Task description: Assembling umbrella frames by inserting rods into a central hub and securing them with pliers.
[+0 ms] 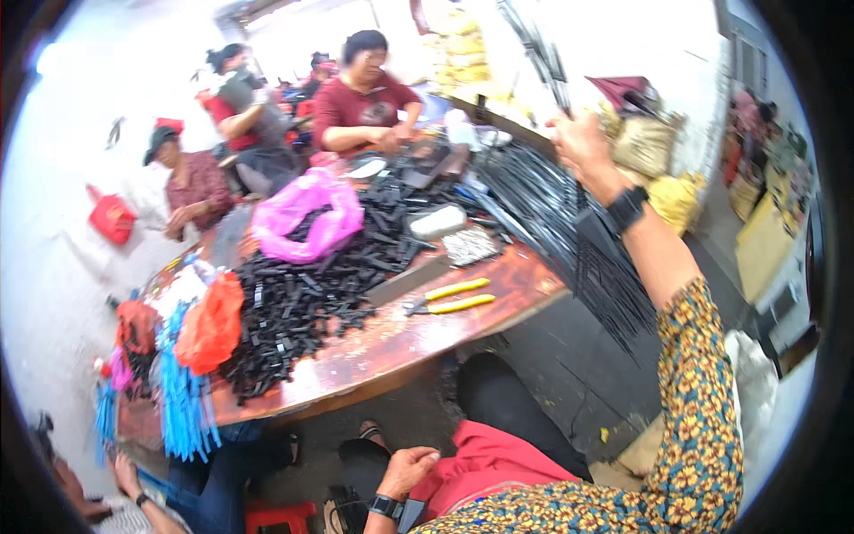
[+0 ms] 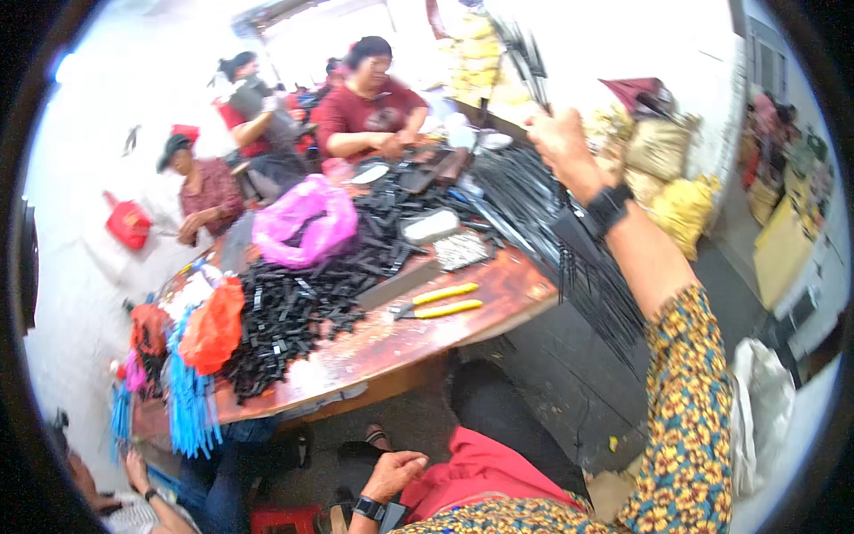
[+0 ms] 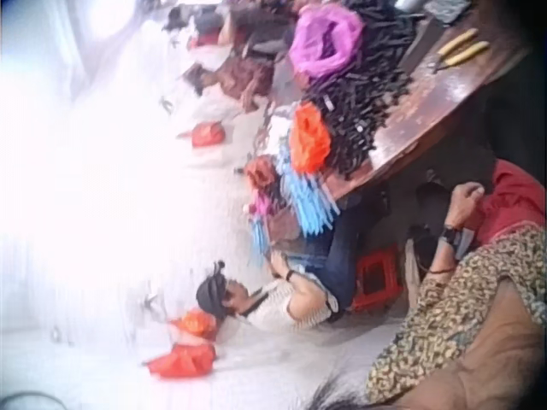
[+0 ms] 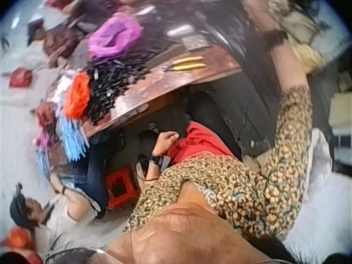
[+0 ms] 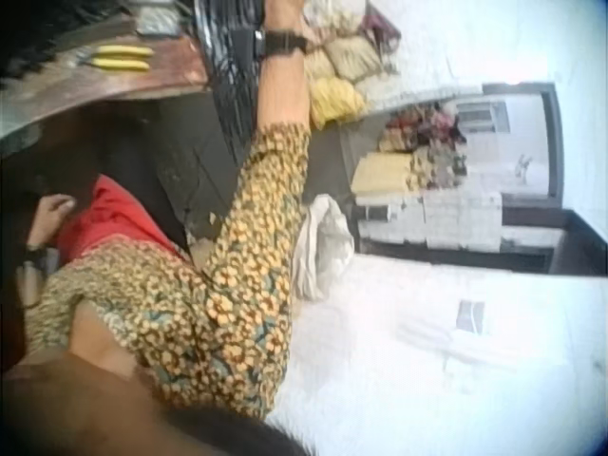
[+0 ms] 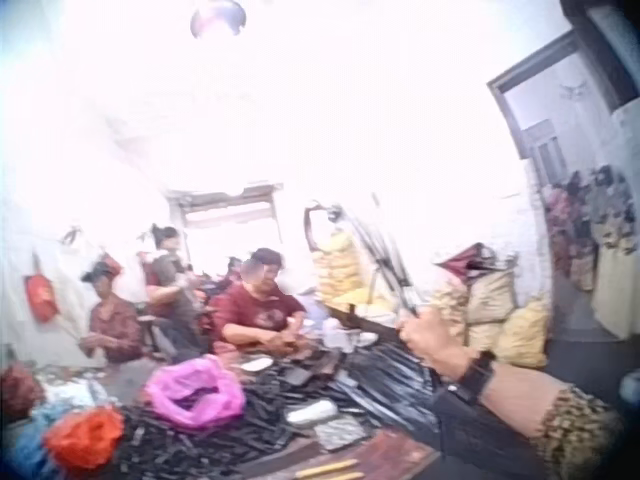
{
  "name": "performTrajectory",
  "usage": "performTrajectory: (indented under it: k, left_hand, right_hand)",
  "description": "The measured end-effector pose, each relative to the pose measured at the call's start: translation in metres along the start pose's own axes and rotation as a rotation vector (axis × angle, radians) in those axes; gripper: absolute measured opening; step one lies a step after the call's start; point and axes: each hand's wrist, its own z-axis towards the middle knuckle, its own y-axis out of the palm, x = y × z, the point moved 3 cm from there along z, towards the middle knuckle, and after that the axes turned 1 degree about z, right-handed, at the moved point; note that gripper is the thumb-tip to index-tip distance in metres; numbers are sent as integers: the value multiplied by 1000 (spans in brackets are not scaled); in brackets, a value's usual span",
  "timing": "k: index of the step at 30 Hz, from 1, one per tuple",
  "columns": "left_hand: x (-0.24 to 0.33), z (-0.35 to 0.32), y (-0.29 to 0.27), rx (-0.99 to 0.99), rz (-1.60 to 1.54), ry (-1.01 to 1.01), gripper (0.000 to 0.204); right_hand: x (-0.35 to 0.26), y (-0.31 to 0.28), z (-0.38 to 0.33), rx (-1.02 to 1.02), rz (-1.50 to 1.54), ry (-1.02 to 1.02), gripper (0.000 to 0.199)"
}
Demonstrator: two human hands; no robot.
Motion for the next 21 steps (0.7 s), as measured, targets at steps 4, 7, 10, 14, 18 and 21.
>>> performTrajectory:
  k: [4,7,10,14,18,21]
  left_hand:
    - [2,-1,-1,6,118,87,32]
    - [-3,-6,-3,43,127,72,31]
    - [3,-6,-3,53,135,74,31]
    - [11,-1,-2,19,180,66,30]
    - [51,-12,-11,-5,121,35,30]
    - [71,-16,-29,132,85,221,28]
  right_hand:
    - [-39,30,-32,83,47,-239,29]
    - [-28,55,-43,108,-11,-357,30]
    - [-1,69,-67,89,78,-424,27]
    - [78,62,-88,43,75,-194,22]
    - [40,52,-106,-14,12,-302,24]
    - [-3,68,-121,-301,-145,-210,23]
